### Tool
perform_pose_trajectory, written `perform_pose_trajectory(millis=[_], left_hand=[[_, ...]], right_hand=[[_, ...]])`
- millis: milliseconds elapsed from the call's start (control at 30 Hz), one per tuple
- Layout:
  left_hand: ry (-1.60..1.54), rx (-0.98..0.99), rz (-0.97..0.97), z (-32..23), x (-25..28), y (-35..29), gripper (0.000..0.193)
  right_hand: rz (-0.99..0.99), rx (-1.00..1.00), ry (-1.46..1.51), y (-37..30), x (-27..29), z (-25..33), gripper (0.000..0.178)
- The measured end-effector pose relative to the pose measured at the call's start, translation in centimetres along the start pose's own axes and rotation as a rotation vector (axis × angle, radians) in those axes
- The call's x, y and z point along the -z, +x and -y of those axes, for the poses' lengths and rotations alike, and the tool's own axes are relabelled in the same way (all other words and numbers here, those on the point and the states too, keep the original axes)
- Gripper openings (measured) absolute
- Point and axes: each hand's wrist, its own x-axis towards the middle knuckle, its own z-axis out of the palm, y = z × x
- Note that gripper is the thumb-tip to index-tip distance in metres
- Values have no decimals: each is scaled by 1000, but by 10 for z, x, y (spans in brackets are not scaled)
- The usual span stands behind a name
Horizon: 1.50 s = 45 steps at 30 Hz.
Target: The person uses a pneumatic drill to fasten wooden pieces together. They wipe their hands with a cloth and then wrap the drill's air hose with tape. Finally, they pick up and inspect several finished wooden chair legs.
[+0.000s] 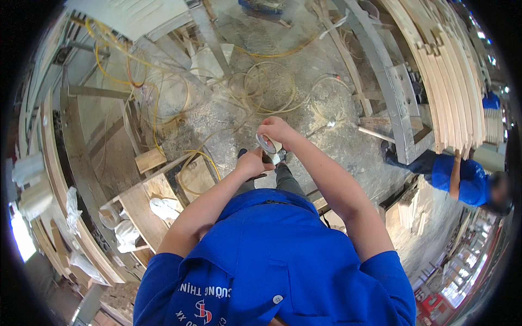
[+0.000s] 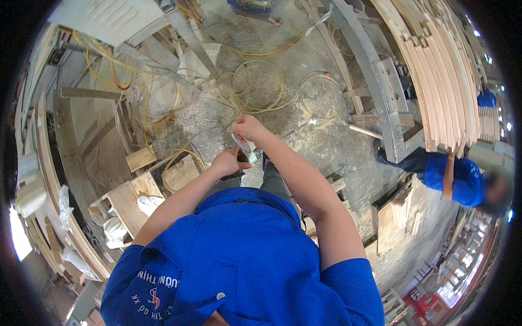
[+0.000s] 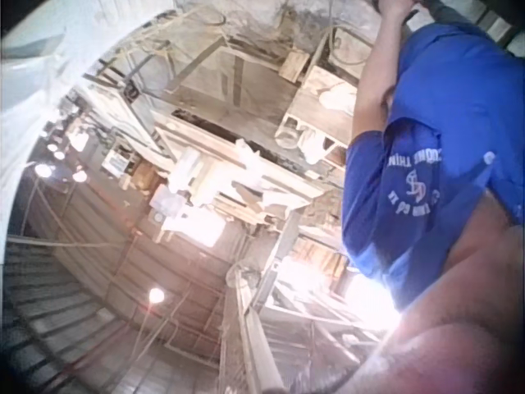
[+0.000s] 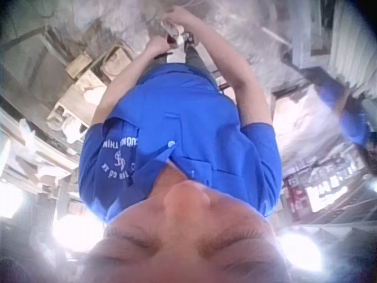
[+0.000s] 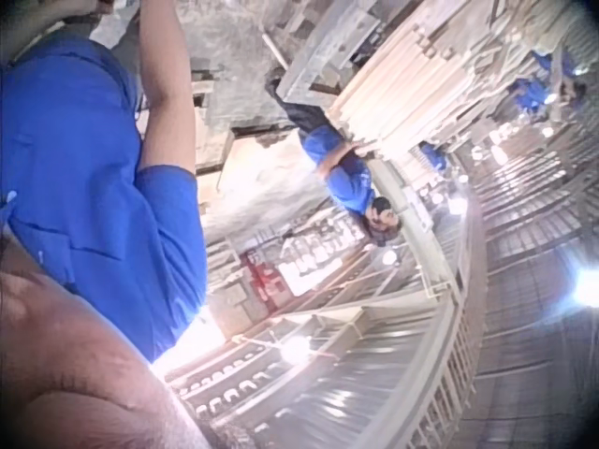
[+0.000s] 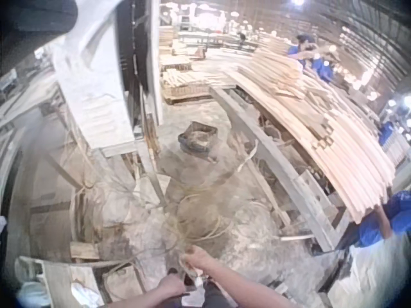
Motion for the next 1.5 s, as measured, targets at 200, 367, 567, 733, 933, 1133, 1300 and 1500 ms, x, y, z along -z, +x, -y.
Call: perform_pose_trajectory(millis=[200, 367, 567, 733, 933, 1133, 1300, 1500], left_hand=[[96, -57, -7, 12, -8, 7, 60], [112, 44, -85, -2, -10, 11, 64], [253, 20, -150, -3, -9, 17, 52], [344, -49, -202, 14, -18, 23, 48], [174, 143, -284, 76, -20, 57, 44], [116, 425, -407, 146, 24, 19, 51], [65, 317, -410, 123, 49, -5, 52], [14, 87, -504, 83, 39, -10, 45]], right_hand=[[-37, -37, 163, -23, -18, 10, 22], [-36, -128, -178, -31, -11, 16, 33], [-26, -354, -224, -37, -9, -1, 31], [-84, -6, -372, -33, -11, -47, 32], [-104, 276, -529, -84, -69, -16, 39], [-287, 159, -488, -104, -11, -4, 40], [-192, 198, -245, -97, -9, -14, 31], [-241, 208, -28, -80, -18, -11, 26]])
